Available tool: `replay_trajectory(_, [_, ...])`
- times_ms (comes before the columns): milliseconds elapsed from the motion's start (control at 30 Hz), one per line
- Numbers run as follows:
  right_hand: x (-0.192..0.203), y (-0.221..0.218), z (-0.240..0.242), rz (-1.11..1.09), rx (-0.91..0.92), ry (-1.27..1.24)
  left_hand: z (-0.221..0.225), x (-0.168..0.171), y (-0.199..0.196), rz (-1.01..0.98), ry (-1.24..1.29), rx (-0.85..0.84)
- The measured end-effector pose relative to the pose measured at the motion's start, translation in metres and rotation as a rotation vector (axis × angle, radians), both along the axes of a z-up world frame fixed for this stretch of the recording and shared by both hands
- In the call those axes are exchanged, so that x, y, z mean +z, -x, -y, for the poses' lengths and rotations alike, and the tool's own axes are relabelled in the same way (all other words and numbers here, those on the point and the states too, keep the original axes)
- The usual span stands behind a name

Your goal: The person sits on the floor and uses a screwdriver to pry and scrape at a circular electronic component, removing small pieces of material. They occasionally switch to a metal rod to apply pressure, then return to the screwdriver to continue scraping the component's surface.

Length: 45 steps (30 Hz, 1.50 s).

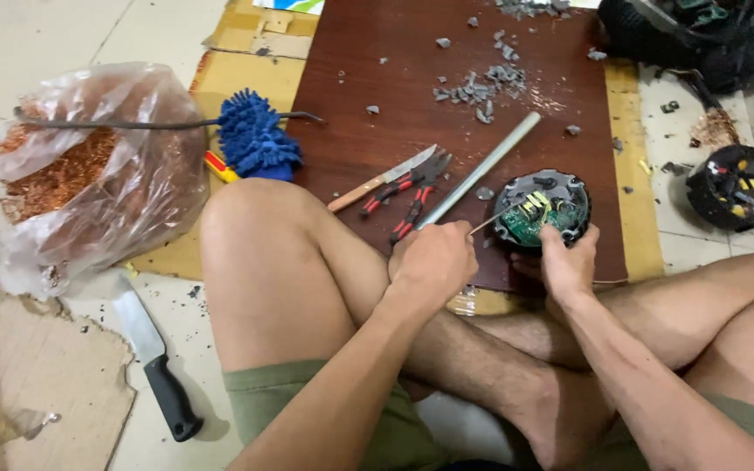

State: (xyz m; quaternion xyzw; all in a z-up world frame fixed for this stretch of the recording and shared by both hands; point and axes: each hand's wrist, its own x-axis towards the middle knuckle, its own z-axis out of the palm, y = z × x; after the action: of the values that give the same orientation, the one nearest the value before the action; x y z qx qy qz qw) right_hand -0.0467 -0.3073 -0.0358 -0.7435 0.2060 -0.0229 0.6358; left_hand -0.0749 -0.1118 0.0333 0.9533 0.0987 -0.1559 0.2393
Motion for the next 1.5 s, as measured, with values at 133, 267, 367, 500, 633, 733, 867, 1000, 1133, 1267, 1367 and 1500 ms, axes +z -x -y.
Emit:
replay_trajectory(133, [0.001,-0.001,-0.013,-0.187,-0.025,0.321,-0.009,-0.015,0.001,0.043,-0.063,-0.018])
replay_trajectory(267, [0.019,0.01,-0.019,-0.205,-0.016,0.288,-0.014,-0.01,0.007,0.125,-0.011,-0.011])
replay_trajectory(367, [0.025,0.017,-0.011,-0.143,0.047,0.044,-0.009,-0.001,0.017,0.192,0.082,-0.014])
replay_trajectory(500, [0.05,0.014,-0.012,-0.233,0.115,0.26,-0.008,-0.018,0.011,-0.058,-0.082,-0.023])
replay_trajectory(633, [0.033,-0.011,0.021,-0.236,0.178,0.386,-0.015,-0.008,0.017,-0.053,0.033,-0.011])
replay_trajectory(733, [0.048,-0.018,0.044,-0.244,0.246,0.52,-0.018,0.029,0.03,-0.059,0.21,0.001])
replay_trajectory(867, [0.045,-0.026,0.085,-0.185,0.314,0.693,-0.012,0.064,0.047,-0.174,0.33,-0.087])
replay_trajectory(1000, [0.064,0.005,0.058,0.331,0.457,0.856,-0.008,0.048,0.043,-0.143,0.291,-0.1])
replay_trajectory(1133, [0.078,0.005,0.029,0.29,0.619,1.002,-0.004,0.046,0.041,-0.117,0.277,-0.056])
replay_trajectory(1267, [0.051,-0.01,0.029,0.148,0.587,1.03,-0.002,0.04,0.04,-0.118,0.237,-0.049])
replay_trajectory(1367, [0.052,-0.013,0.027,0.306,0.598,1.197,-0.001,0.046,0.042,-0.129,0.253,-0.052])
replay_trajectory(1500, [0.042,-0.035,0.034,0.406,0.696,1.322,-0.003,0.049,0.043,-0.125,0.274,-0.072])
